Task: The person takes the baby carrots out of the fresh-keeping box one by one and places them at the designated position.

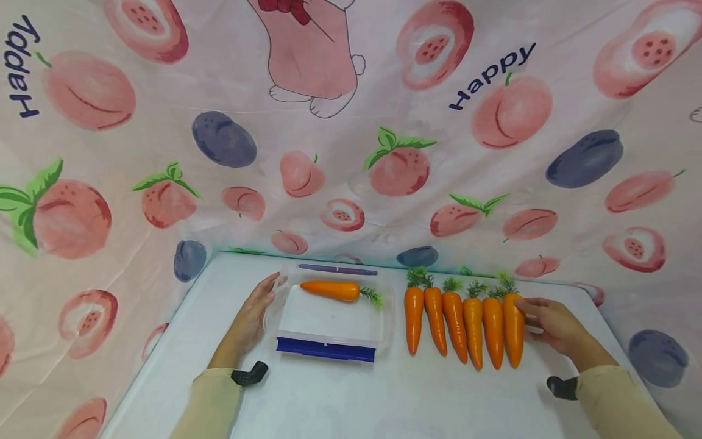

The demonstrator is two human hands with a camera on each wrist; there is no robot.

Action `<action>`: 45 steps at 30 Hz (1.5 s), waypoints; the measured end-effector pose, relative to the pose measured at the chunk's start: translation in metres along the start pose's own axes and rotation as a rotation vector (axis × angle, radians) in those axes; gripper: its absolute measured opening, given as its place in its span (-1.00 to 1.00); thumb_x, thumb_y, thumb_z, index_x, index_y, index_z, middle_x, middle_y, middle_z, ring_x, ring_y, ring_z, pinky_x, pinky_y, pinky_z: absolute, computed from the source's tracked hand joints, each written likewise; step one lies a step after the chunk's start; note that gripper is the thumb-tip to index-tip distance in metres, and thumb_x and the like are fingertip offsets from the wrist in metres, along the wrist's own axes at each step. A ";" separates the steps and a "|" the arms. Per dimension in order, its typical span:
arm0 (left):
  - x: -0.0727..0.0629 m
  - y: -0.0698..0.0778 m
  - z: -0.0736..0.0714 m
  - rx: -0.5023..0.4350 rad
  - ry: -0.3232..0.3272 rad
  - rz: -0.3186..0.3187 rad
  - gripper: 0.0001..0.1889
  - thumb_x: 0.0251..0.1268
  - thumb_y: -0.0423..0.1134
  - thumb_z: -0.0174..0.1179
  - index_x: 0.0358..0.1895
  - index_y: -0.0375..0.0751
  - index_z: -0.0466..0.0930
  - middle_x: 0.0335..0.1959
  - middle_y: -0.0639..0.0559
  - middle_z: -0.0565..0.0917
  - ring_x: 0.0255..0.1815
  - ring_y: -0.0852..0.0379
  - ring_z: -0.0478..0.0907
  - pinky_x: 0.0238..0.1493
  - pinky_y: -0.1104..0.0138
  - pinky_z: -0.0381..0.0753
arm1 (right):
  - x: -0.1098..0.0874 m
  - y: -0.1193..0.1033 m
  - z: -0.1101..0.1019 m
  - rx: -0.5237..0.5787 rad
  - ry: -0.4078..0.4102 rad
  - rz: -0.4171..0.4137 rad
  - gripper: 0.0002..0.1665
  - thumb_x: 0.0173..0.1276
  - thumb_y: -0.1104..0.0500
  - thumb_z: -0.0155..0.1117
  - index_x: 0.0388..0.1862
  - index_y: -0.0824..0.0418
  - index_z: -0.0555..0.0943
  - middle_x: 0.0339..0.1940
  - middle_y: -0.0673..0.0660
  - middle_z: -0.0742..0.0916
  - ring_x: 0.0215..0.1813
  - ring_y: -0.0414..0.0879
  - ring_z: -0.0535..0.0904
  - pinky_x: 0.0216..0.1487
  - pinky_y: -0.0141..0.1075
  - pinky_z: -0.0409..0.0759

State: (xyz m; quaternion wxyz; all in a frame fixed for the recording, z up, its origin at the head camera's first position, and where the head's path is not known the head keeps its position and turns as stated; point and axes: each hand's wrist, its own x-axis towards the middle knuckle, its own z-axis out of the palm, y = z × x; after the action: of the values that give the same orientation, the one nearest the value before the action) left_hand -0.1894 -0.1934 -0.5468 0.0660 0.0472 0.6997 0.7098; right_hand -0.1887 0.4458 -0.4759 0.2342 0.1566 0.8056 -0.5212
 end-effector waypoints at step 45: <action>-0.002 0.001 -0.001 0.043 0.015 -0.015 -0.47 0.63 0.00 -0.06 0.58 0.20 0.21 0.67 0.09 0.11 0.72 0.01 -0.09 0.70 -0.02 -0.11 | 0.008 0.022 0.022 -0.008 -0.039 0.021 0.13 0.50 -0.33 0.11 0.58 0.48 -0.05 0.36 0.39 0.47 0.05 -0.14 0.60 0.12 -0.29 0.73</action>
State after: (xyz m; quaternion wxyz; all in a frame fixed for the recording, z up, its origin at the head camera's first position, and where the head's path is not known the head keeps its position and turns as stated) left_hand -0.1880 -0.1949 -0.5457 0.0649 0.0379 0.7156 0.6944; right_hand -0.1799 0.4347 -0.5048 0.2561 0.1537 0.8013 -0.5184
